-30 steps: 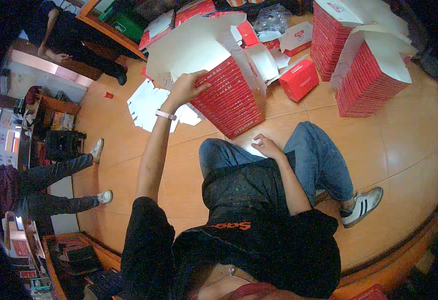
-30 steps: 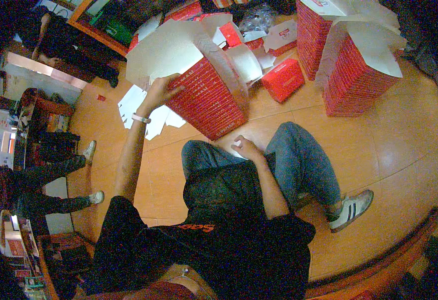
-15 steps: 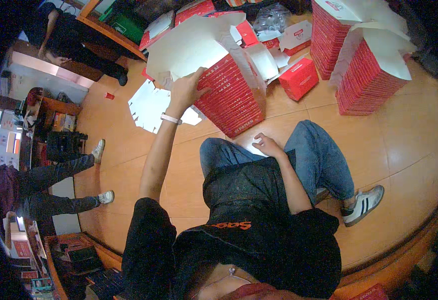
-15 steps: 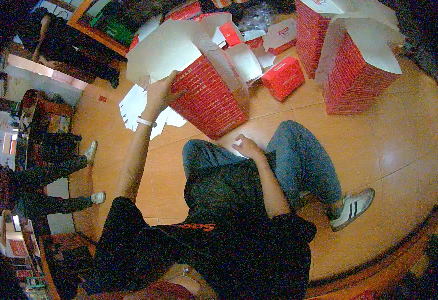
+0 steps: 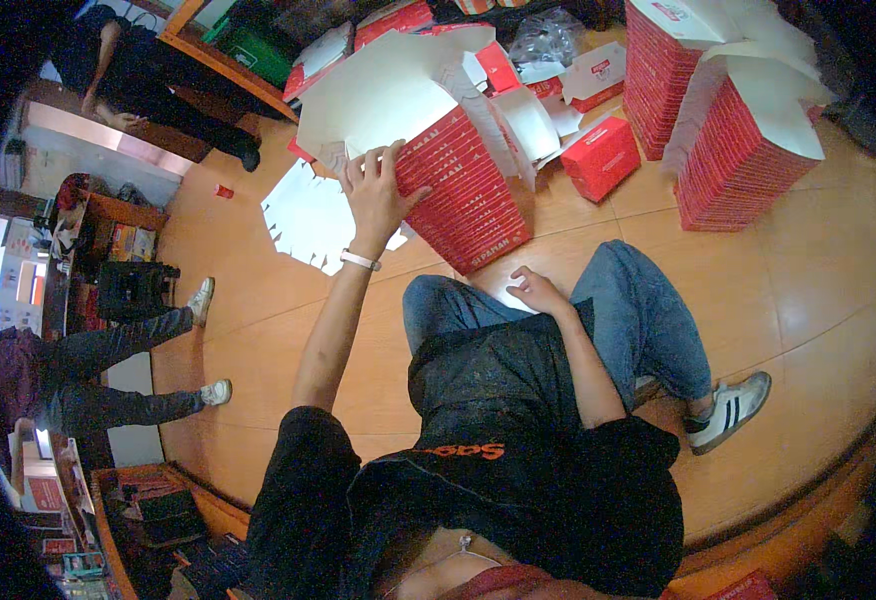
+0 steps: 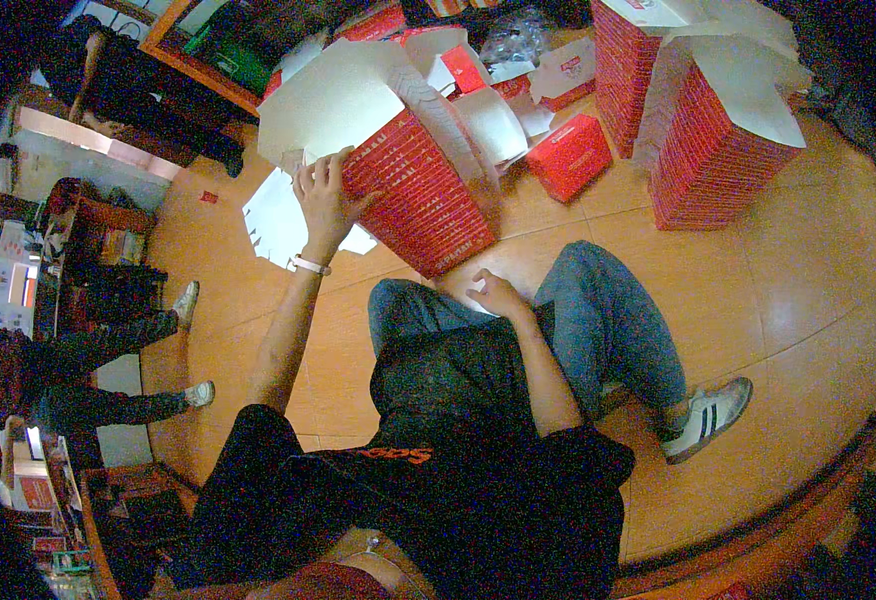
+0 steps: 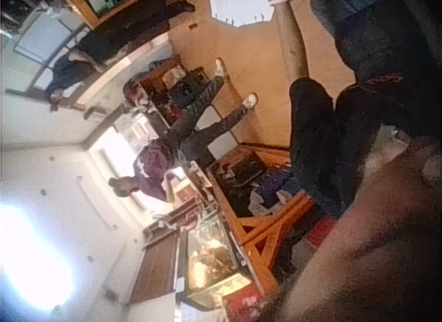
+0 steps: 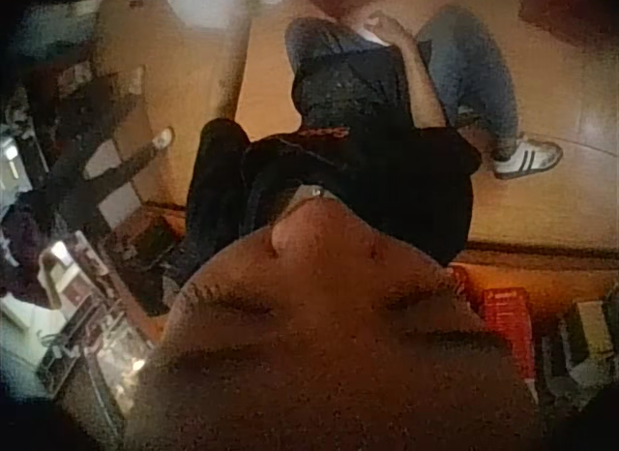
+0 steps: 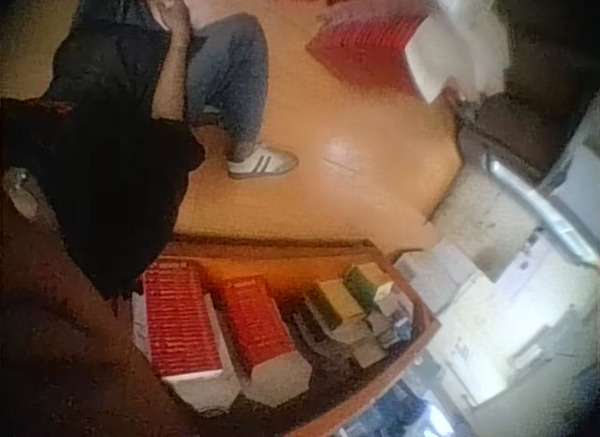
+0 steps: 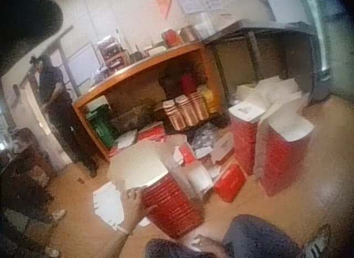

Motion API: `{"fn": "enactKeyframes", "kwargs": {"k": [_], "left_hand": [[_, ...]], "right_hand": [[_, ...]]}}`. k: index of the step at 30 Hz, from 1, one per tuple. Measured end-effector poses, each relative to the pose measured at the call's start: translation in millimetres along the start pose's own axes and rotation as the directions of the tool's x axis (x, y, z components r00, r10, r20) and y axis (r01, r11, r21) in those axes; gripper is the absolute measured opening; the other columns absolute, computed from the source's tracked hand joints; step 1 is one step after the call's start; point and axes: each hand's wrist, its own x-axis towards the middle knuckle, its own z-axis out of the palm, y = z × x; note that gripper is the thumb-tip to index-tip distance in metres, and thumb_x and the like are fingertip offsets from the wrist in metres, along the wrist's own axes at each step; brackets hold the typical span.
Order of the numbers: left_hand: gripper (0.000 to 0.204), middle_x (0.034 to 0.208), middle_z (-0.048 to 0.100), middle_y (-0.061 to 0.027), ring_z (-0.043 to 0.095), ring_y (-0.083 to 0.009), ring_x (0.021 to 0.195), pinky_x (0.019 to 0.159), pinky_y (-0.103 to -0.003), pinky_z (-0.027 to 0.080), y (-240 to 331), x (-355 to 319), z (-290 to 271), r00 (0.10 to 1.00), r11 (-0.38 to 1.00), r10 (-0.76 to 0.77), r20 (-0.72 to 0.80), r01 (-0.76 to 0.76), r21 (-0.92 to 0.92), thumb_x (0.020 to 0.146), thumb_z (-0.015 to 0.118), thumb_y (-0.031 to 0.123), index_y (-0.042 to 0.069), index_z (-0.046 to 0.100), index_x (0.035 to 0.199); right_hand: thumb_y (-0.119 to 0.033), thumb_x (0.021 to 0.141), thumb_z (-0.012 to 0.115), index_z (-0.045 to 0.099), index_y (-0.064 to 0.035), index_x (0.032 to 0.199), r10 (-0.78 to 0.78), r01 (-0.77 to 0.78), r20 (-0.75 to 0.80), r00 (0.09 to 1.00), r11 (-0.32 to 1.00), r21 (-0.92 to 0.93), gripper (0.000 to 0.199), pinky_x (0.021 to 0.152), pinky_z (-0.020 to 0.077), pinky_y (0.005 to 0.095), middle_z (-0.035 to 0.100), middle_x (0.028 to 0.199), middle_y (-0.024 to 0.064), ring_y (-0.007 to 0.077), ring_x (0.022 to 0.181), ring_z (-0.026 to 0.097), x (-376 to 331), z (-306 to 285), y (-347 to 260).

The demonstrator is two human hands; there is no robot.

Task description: The person packs food into a takeout container, places the container into a plastic bag, and staples the receipt to the bag. Then, the person sits on the floor to fold and stack flat cardboard food boxes by hand.

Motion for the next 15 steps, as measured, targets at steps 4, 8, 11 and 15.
{"fn": "enactKeyframes", "kwargs": {"k": [4, 8, 11, 15], "left_hand": [[0.071, 0.106, 0.046, -0.0018, 0.038, -0.0245, 0.102, 0.093, -0.047, 0.023, 2.1, -4.2, 3.0, 0.999, 1.000, -0.007, -0.046, 0.008, 0.027, 0.055, 0.076, 0.036, 0.017, 0.047, 0.116], [0.071, 0.108, 0.044, -0.0033, 0.036, -0.0252, 0.105, 0.094, -0.048, 0.022, 4.6, -5.7, 6.0, 0.998, 0.999, -0.025, -0.066, 0.027, 0.037, 0.055, 0.076, 0.031, 0.018, 0.045, 0.118], [0.071, 0.108, 0.044, -0.0043, 0.036, -0.0255, 0.106, 0.094, -0.047, 0.023, 4.6, -5.9, 7.4, 0.998, 0.999, -0.038, -0.055, 0.037, -0.026, 0.055, 0.076, 0.028, 0.018, 0.044, 0.118], [0.072, 0.108, 0.044, -0.0059, 0.036, -0.0257, 0.104, 0.093, -0.044, 0.025, 3.7, -6.1, 9.0, 0.999, 0.997, -0.029, -0.038, 0.026, -0.076, 0.055, 0.076, 0.027, 0.017, 0.043, 0.119]], "right_hand": [[-0.031, 0.076, 0.062, 0.049, -0.0038, 0.105, 0.027, -0.027, -0.008, 1.000, 1.000, -0.005, 0.041, 0.061, 0.0466, 0.0333, 0.061, 0.076, 0.0142, 0.0231, 0.068, 0.060, 0.7, -0.1, -0.5], [-0.031, 0.076, 0.062, 0.049, -0.0038, 0.105, -0.010, 0.010, 0.006, 1.000, 1.000, -0.012, 0.041, 0.061, 0.0467, 0.0334, 0.061, 0.076, 0.0142, 0.0232, 0.068, 0.060, 1.0, -0.6, -0.7], [-0.030, 0.077, 0.061, 0.048, -0.0038, 0.106, 0.001, -0.001, 0.024, 1.000, 1.000, -0.021, 0.042, 0.061, 0.0468, 0.0332, 0.061, 0.076, 0.0144, 0.0234, 0.069, 0.060, -2.9, -4.5, -13.2], [-0.024, 0.077, 0.059, 0.033, -0.0085, 0.124, -0.083, 0.089, -0.159, 0.984, 0.996, 0.030, 0.055, 0.059, 0.0456, 0.0344, 0.059, 0.072, 0.0134, 0.0247, 0.066, 0.058, -6.4, -12.8, -61.8]]}}
